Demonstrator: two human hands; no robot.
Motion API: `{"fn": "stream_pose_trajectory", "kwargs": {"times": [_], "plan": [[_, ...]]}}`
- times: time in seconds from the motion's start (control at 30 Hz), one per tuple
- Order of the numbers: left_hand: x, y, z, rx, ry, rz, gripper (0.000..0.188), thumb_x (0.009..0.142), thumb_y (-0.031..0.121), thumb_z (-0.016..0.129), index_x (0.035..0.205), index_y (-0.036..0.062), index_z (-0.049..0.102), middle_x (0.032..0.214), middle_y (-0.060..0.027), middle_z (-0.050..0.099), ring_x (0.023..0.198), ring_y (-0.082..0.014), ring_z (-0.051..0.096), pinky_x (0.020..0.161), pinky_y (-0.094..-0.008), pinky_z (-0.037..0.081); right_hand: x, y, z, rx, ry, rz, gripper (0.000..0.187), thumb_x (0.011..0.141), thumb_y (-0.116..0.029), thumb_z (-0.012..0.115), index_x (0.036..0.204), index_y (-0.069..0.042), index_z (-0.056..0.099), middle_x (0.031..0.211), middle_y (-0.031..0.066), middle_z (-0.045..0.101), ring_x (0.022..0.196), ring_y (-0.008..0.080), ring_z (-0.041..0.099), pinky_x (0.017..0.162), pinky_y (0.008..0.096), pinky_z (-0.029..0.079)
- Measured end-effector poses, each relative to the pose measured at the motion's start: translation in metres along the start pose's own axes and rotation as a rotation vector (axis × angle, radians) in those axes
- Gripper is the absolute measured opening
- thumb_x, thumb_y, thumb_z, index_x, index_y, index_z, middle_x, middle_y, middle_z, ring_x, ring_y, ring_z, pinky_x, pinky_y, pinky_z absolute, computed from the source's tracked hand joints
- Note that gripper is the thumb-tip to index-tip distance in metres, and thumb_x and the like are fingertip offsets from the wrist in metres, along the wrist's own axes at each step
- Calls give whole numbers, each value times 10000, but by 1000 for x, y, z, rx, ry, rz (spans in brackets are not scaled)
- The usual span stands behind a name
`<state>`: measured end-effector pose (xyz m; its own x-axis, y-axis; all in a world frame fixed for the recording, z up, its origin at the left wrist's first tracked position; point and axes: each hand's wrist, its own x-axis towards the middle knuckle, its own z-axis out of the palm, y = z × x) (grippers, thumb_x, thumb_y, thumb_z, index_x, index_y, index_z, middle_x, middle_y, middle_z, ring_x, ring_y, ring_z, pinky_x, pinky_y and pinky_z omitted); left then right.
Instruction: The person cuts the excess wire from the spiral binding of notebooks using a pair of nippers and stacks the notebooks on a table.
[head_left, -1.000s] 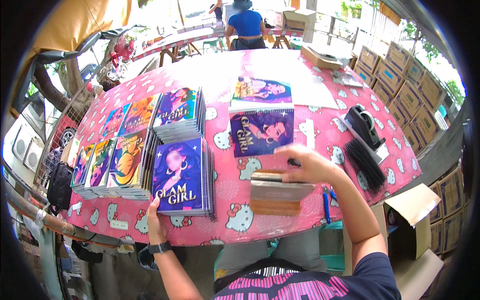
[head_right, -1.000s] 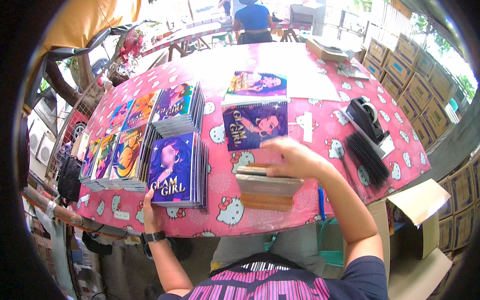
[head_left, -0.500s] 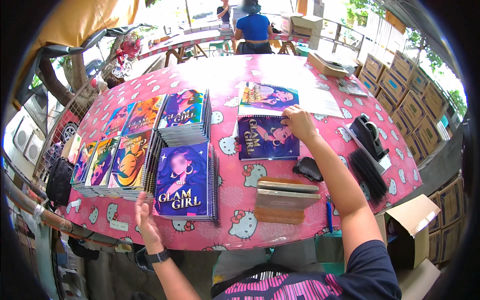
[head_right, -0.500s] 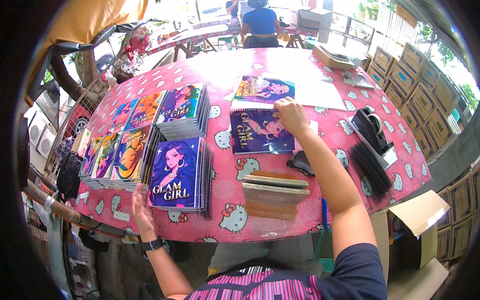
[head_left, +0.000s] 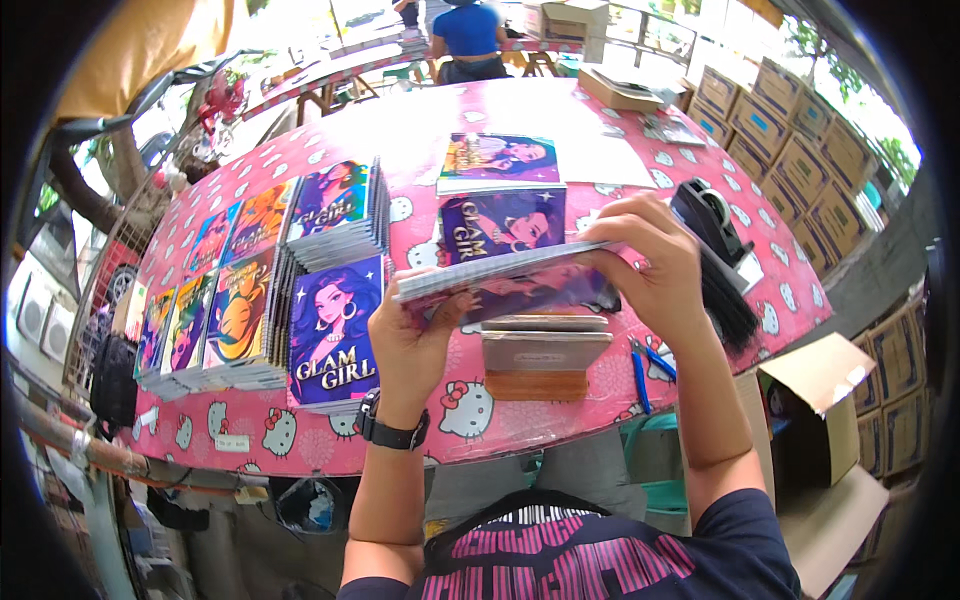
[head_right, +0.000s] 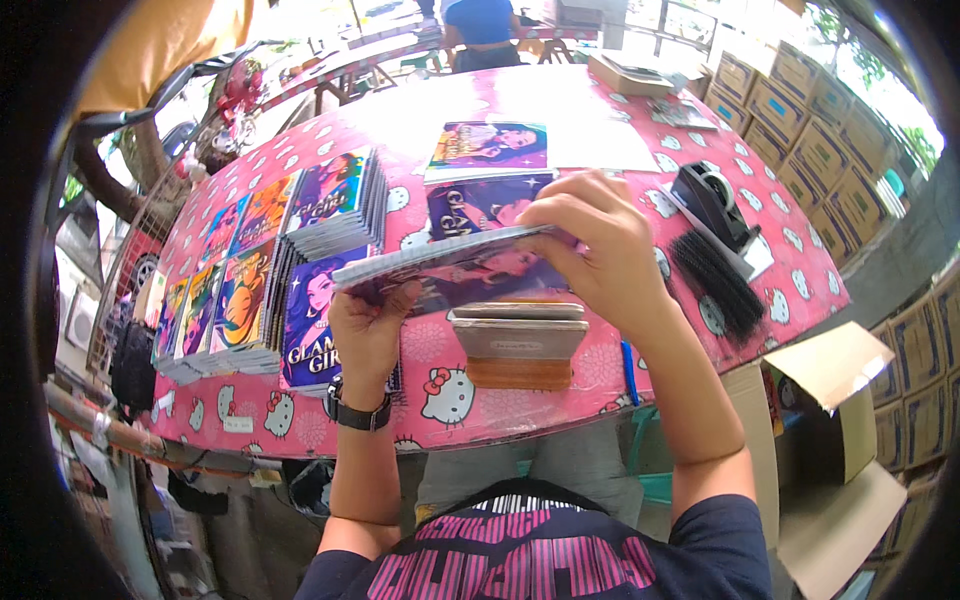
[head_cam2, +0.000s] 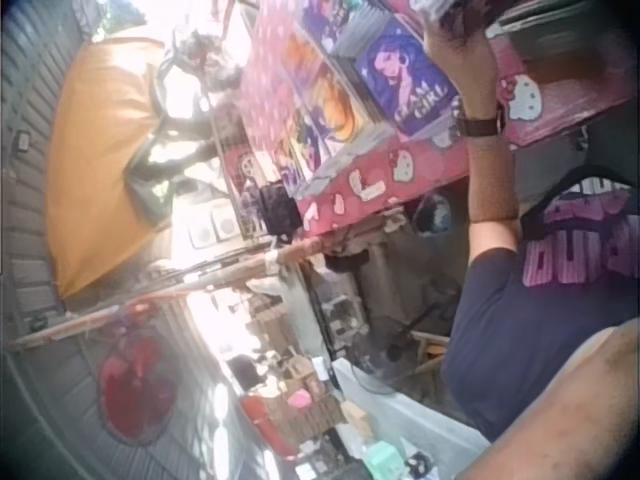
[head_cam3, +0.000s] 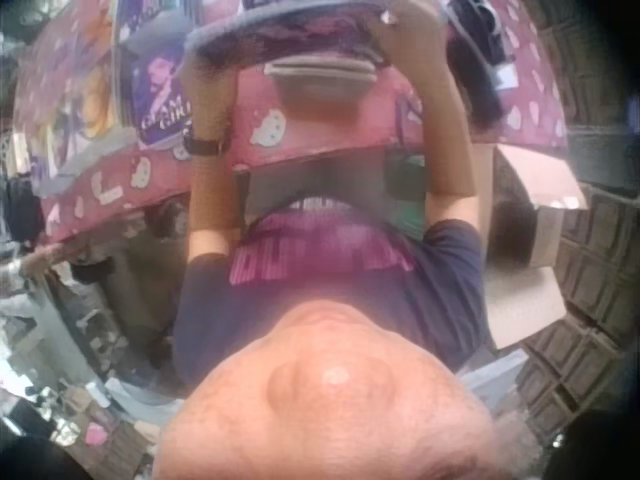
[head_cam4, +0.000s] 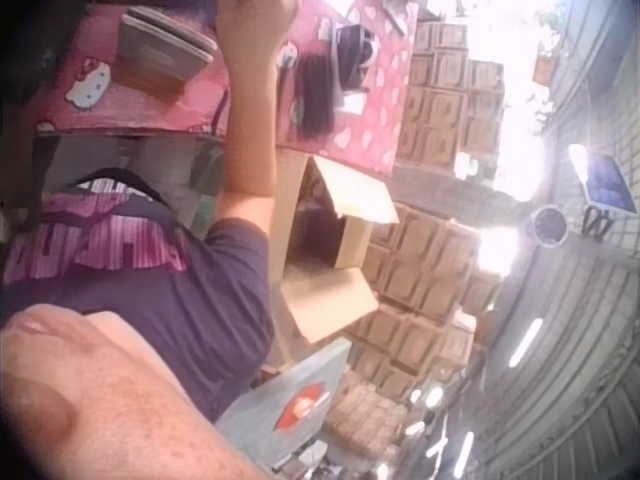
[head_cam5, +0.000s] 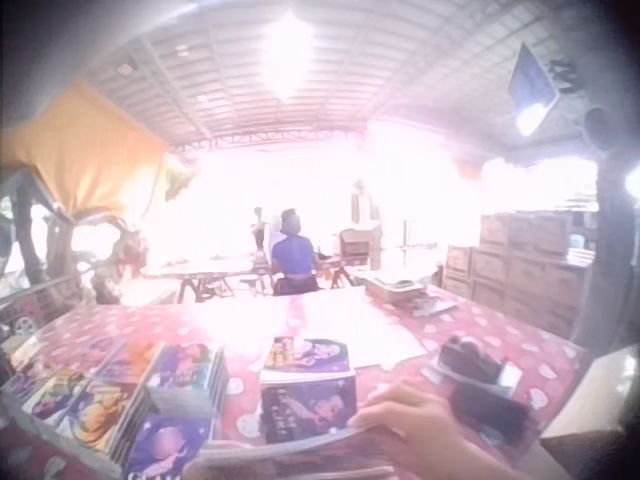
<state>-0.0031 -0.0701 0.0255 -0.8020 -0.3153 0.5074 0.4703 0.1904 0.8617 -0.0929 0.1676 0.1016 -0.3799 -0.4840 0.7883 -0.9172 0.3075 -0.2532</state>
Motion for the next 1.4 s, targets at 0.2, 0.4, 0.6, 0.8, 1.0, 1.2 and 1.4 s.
{"fn": "stream_pose_trajectory", "kwargs": {"times": [0.2,0.4,0.6,0.8,1.0,1.2,1.4], "plan": [[5,-4,30,-188,-152,6,291,786,-35,742,1036,4,598,931,-61,681,833,-115,636,741,-259,514,-117,29,0,538,194,630,340,750,-68,764,1045,-24,603,911,23,632,855,122,606,761,300,486],[13,-10,17,-185,-233,-137,323,760,-130,697,1033,5,590,932,-46,654,866,-116,612,774,-267,503,-138,23,7,356,93,734,132,784,-68,726,858,-1,638,728,64,644,743,123,629,678,296,491],[7,-13,13,-106,-195,-186,279,797,-3,729,1035,-4,582,914,-42,649,854,-115,616,772,-252,496,-136,25,0,352,-72,698,154,781,-46,716,895,8,629,744,99,647,701,141,617,664,295,487],[-12,-43,20,-126,-154,-266,685,857,147,716,1394,-17,324,1263,-145,517,1050,-160,546,872,-262,463,-162,36,16,418,-183,810,408,774,-75,719,1157,-48,581,1091,126,630,961,192,595,799,342,482],[-38,-24,43,651,86,440,657,748,98,674,1370,89,464,1380,-162,458,1317,-317,395,1104,-435,258,-148,10,18,438,291,606,599,752,-95,687,1319,-63,499,1320,120,523,1210,264,491,994,387,395],[-48,-19,60,887,-231,405,468,797,125,647,1261,133,590,1308,-41,551,1284,-233,453,1129,-490,95,-138,-5,21,-13,150,368,397,731,-16,655,1125,-63,661,1257,145,565,1127,315,501,965,418,401],[-57,-27,56,875,-244,426,485,811,102,616,1290,168,584,1397,-57,503,1329,-253,426,1137,-532,81,-149,-15,26,-256,149,313,432,716,26,638,1108,-147,698,1307,140,549,1201,346,442,1001,445,366]]}}
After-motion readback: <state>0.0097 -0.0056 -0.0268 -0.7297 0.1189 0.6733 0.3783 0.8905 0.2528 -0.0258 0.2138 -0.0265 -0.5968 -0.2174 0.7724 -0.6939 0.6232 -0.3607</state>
